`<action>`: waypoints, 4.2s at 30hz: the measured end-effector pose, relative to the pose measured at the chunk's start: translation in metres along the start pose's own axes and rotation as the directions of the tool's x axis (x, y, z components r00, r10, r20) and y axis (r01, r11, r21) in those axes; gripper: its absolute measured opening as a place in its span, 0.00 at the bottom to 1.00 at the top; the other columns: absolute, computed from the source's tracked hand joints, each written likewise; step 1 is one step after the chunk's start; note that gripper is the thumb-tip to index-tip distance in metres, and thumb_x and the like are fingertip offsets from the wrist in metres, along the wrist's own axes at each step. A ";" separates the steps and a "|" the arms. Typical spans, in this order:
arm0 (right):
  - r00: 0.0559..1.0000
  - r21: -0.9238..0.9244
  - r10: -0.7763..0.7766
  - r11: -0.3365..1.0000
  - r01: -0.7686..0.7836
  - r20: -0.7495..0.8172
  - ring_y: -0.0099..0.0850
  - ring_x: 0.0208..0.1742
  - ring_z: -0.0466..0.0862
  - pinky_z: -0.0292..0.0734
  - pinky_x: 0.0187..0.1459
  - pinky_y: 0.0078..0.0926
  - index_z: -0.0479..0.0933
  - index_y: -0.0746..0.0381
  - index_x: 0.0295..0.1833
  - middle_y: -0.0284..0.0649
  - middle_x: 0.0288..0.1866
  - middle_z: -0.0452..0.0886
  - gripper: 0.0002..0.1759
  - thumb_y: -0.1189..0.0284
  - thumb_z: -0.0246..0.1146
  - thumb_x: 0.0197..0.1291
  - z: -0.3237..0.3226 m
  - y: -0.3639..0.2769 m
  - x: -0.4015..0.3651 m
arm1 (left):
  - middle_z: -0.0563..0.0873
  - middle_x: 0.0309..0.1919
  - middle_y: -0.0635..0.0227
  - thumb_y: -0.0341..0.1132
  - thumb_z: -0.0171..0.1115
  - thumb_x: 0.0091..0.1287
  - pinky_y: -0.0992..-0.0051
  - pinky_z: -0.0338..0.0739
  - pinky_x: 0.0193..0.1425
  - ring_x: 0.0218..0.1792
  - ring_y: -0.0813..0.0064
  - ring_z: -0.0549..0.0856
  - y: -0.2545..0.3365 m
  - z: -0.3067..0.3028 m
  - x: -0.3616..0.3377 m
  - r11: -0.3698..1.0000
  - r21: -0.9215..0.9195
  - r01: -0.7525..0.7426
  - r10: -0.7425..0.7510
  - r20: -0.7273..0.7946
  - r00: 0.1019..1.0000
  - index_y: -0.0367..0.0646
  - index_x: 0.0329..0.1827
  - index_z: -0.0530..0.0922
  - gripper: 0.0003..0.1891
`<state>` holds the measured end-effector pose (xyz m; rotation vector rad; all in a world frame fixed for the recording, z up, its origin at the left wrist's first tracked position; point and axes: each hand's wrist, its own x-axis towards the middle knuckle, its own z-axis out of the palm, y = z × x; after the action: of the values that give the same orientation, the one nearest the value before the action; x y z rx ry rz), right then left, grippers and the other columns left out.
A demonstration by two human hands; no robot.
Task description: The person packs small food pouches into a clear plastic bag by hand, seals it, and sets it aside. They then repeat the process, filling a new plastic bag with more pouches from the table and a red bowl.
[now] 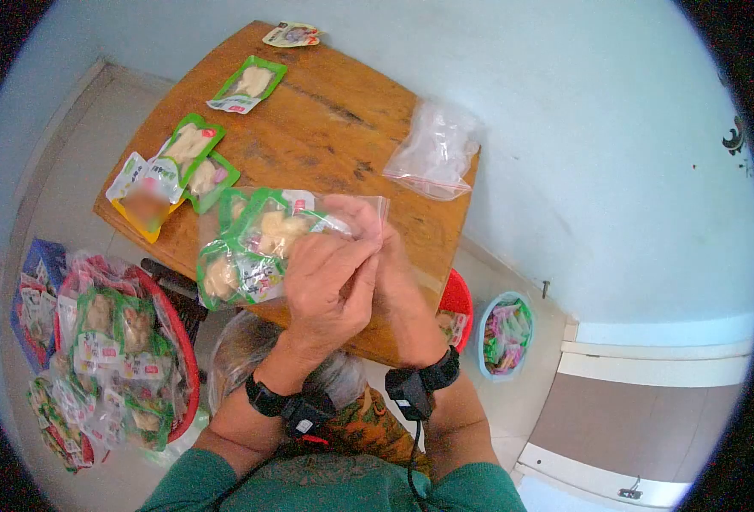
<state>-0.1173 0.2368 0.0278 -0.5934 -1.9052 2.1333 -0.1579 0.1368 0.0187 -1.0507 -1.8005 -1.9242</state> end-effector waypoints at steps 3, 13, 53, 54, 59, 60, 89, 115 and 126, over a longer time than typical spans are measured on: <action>0.998 -0.030 -0.031 0.999 0.033 0.061 0.27 0.63 0.75 0.73 0.65 0.29 0.71 0.66 0.69 0.38 0.65 0.75 0.23 0.67 0.54 0.74 -0.001 0.007 0.001 | 0.85 0.31 0.63 0.21 0.71 0.53 0.63 0.74 0.39 0.32 0.59 0.82 0.002 -0.002 0.002 1.000 -0.001 0.018 -0.018 0.007 1.000 0.41 0.41 0.85 0.12; 0.997 0.218 -0.006 0.976 -0.011 0.077 0.27 0.63 0.75 0.73 0.64 0.28 0.65 0.63 0.72 0.39 0.67 0.73 0.28 0.64 0.59 0.72 0.019 0.005 -0.007 | 0.84 0.31 0.62 0.20 0.70 0.51 0.64 0.76 0.39 0.33 0.59 0.82 0.005 -0.006 0.005 0.998 -0.055 0.030 -0.028 0.025 0.999 0.40 0.41 0.86 0.13; 0.987 0.027 0.072 0.997 -0.077 0.143 0.26 0.62 0.75 0.75 0.61 0.28 0.68 0.63 0.68 0.39 0.64 0.75 0.25 0.66 0.62 0.70 0.011 0.059 -0.027 | 0.84 0.51 0.48 0.20 0.60 0.60 0.51 0.71 0.68 0.56 0.47 0.82 -0.008 -0.014 0.005 0.966 0.173 0.192 -0.194 -0.006 0.981 0.37 0.56 0.81 0.19; 0.987 0.022 0.073 0.997 -0.077 0.146 0.26 0.62 0.75 0.75 0.61 0.28 0.68 0.63 0.68 0.39 0.64 0.75 0.25 0.66 0.62 0.70 0.009 0.059 -0.024 | 0.84 0.52 0.49 0.22 0.60 0.61 0.48 0.68 0.70 0.58 0.48 0.81 -0.008 -0.014 0.006 0.953 0.228 0.201 -0.209 0.012 0.978 0.38 0.58 0.80 0.20; 0.984 -0.004 0.085 0.996 -0.085 0.158 0.26 0.62 0.75 0.75 0.61 0.28 0.69 0.63 0.68 0.39 0.64 0.75 0.24 0.67 0.62 0.70 0.009 0.064 -0.014 | 0.84 0.54 0.50 0.25 0.60 0.63 0.44 0.64 0.72 0.59 0.48 0.81 -0.010 -0.015 0.004 0.939 0.231 0.255 -0.266 0.017 0.964 0.38 0.60 0.78 0.20; 0.983 -0.009 0.088 0.996 -0.087 0.159 0.26 0.62 0.75 0.75 0.61 0.28 0.69 0.63 0.68 0.39 0.64 0.75 0.24 0.67 0.62 0.70 0.007 0.065 -0.016 | 0.84 0.54 0.51 0.26 0.60 0.64 0.43 0.63 0.73 0.58 0.48 0.80 -0.010 -0.015 0.004 0.937 0.225 0.268 -0.280 0.023 0.960 0.37 0.60 0.78 0.20; 0.979 0.093 -0.096 0.989 0.114 -0.180 0.26 0.46 0.84 0.82 0.48 0.26 0.74 0.68 0.66 0.36 0.52 0.83 0.19 0.74 0.56 0.74 0.032 0.052 -0.011 | 0.85 0.47 0.52 0.26 0.64 0.62 0.50 0.71 0.65 0.50 0.50 0.83 -0.011 -0.020 0.008 0.915 0.317 0.251 -0.256 -0.028 0.966 0.36 0.55 0.80 0.17; 0.865 -0.363 -0.282 0.923 0.126 -0.416 0.29 0.35 0.85 0.80 0.40 0.28 0.82 0.67 0.49 0.38 0.36 0.87 0.12 0.77 0.67 0.60 -0.017 0.039 -0.004 | 0.87 0.45 0.53 0.24 0.62 0.63 0.60 0.78 0.54 0.47 0.51 0.85 -0.006 -0.013 0.004 0.957 0.250 0.151 -0.159 0.015 0.987 0.36 0.51 0.82 0.13; 0.939 -0.671 -0.343 0.704 0.231 -0.036 0.24 0.32 0.81 0.76 0.37 0.22 0.84 0.66 0.53 0.40 0.30 0.84 0.15 0.78 0.62 0.60 -0.040 0.013 0.032 | 0.79 0.60 0.50 0.21 0.63 0.59 0.54 0.72 0.66 0.62 0.45 0.77 0.044 -0.076 -0.037 0.856 0.516 -0.030 -0.195 0.375 0.906 0.39 0.62 0.77 0.25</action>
<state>-0.1268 0.2843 0.0072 -0.5061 -2.4507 1.1399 -0.1264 0.0478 0.0299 -1.2540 -2.4423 -1.1775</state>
